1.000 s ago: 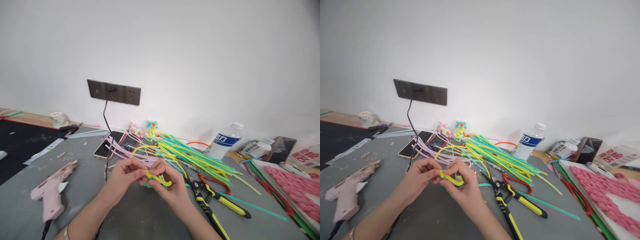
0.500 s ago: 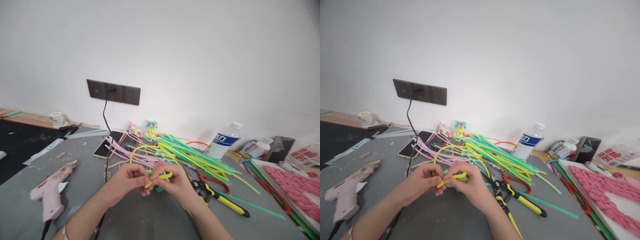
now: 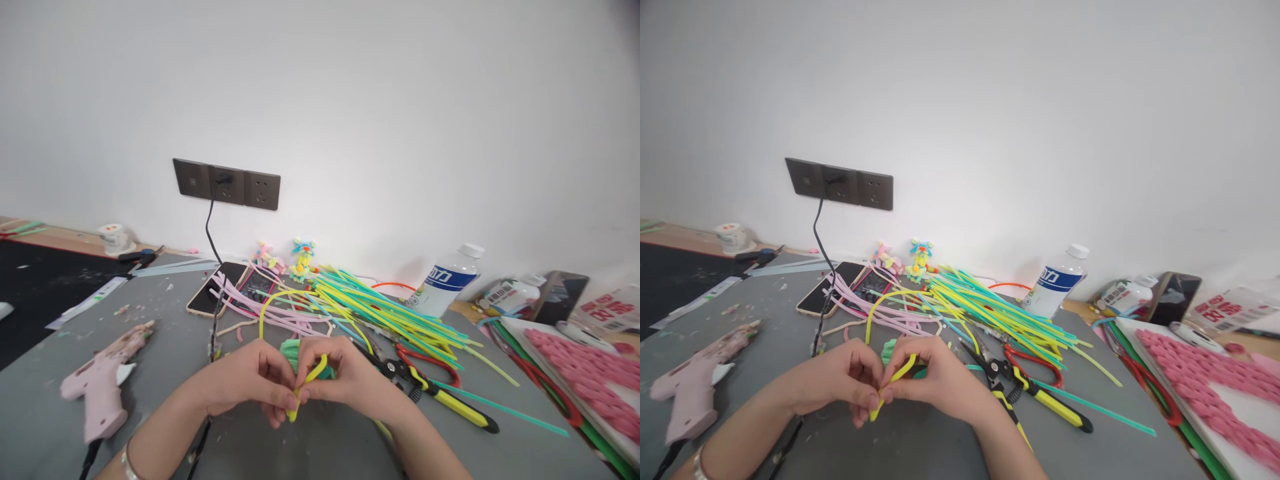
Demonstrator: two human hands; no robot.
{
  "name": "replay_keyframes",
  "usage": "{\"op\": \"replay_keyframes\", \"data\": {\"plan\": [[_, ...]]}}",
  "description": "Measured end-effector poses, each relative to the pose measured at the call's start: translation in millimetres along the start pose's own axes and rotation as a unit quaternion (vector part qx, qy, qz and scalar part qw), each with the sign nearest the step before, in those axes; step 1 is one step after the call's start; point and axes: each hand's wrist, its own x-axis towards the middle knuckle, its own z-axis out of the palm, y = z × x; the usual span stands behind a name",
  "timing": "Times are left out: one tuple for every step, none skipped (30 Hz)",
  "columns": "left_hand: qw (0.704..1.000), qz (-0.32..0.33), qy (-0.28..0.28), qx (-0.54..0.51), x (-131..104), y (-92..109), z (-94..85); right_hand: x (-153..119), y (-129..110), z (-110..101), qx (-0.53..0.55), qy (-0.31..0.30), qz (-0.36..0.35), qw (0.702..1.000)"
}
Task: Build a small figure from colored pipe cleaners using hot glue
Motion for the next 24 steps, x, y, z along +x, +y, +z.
{"op": "replay_keyframes", "data": {"plan": [[1.0, 0.002, 0.003, 0.004, 0.0, 0.2, -0.2, -0.5, 0.7, -0.5, -0.009, 0.003, 0.002, 1.0], [1.0, 0.005, 0.008, 0.006, 0.2, 0.5, -0.3, -1.0, 1.6, -1.0, -0.019, 0.009, 0.006, 1.0], [1.0, 0.01, 0.015, 0.006, 0.5, 0.9, -0.4, -1.6, 2.6, -1.6, -0.03, 0.016, 0.009, 0.999], [1.0, 0.017, 0.023, 0.006, 1.0, 1.5, -0.5, -2.1, 3.6, -2.2, -0.04, 0.024, 0.014, 0.999], [0.999, 0.026, 0.031, 0.005, 1.6, 2.1, -0.5, -2.3, 4.3, -2.8, -0.05, 0.034, 0.019, 0.998], [0.998, 0.037, 0.041, 0.003, 2.2, 2.8, -0.4, -2.4, 4.7, -3.3, -0.06, 0.047, 0.022, 0.997], [0.997, 0.05, 0.052, 0.0, 2.7, 3.6, -0.2, -2.1, 4.7, -3.7, -0.068, 0.062, 0.024, 0.995], [0.996, 0.064, 0.065, -0.004, 3.2, 4.4, 0.0, -1.6, 4.6, -4.0, -0.075, 0.077, 0.025, 0.994], [0.994, 0.077, 0.08, -0.008, 3.5, 5.3, 0.2, -0.8, 4.3, -4.1, -0.078, 0.093, 0.025, 0.992], [0.991, 0.089, 0.095, -0.011, 3.8, 6.1, 0.5, 0.2, 4.1, -4.1, -0.081, 0.109, 0.021, 0.991], [0.989, 0.098, 0.11, -0.013, 4.1, 6.9, 0.7, 1.3, 4.0, -3.9, -0.084, 0.123, 0.013, 0.989], [0.987, 0.103, 0.123, -0.011, 4.3, 7.6, 0.9, 2.3, 4.2, -3.7, -0.086, 0.136, 0.007, 0.987], [0.985, 0.106, 0.133, -0.007, 4.5, 8.0, 1.0, 3.3, 4.5, -3.3, -0.087, 0.148, 0.001, 0.985], [0.984, 0.108, 0.141, -0.001, 4.7, 8.4, 1.1, 4.2, 5.0, -2.9, -0.084, 0.158, -0.003, 0.984], [0.983, 0.111, 0.148, 0.006, 4.8, 8.4, 1.2, 4.9, 5.7, -2.2, -0.076, 0.165, -0.008, 0.983], [0.982, 0.113, 0.151, 0.011, 4.9, 8.3, 1.2, 5.4, 6.3, -1.5, -0.061, 0.168, -0.01, 0.984], [0.981, 0.116, 0.152, 0.015, 5.0, 8.0, 1.3, 5.7, 6.9, -0.6, -0.039, 0.168, -0.008, 0.985], [0.982, 0.118, 0.148, 0.017, 5.0, 7.6, 1.5, 5.9, 7.4, 0.4, -0.015, 0.165, -0.005, 0.986], [0.983, 0.118, 0.141, 0.017, 5.0, 7.1, 1.8, 5.9, 7.8, 1.5, 0.009, 0.16, 0.003, 0.987], [0.985, 0.115, 0.13, 0.017, 4.9, 6.6, 2.4, 5.8, 8.3, 2.4, 0.026, 0.155, 0.013, 0.987], [0.987, 0.111, 0.118, 0.018, 4.8, 6.3, 3.2, 5.8, 8.9, 3.3, 0.037, 0.151, 0.023, 0.988], [0.988, 0.106, 0.107, 0.018, 4.7, 6.1, 4.2, 5.7, 9.7, 4.0, 0.039, 0.15, 0.031, 0.987], [0.99, 0.102, 0.099, 0.018, 4.6, 6.0, 5.5, 5.7, 10.7, 4.5, 0.037, 0.15, 0.035, 0.987], [0.99, 0.099, 0.096, 0.018, 4.6, 6.1, 6.8, 5.8, 12.0, 4.7, 0.032, 0.153, 0.037, 0.987]]}}
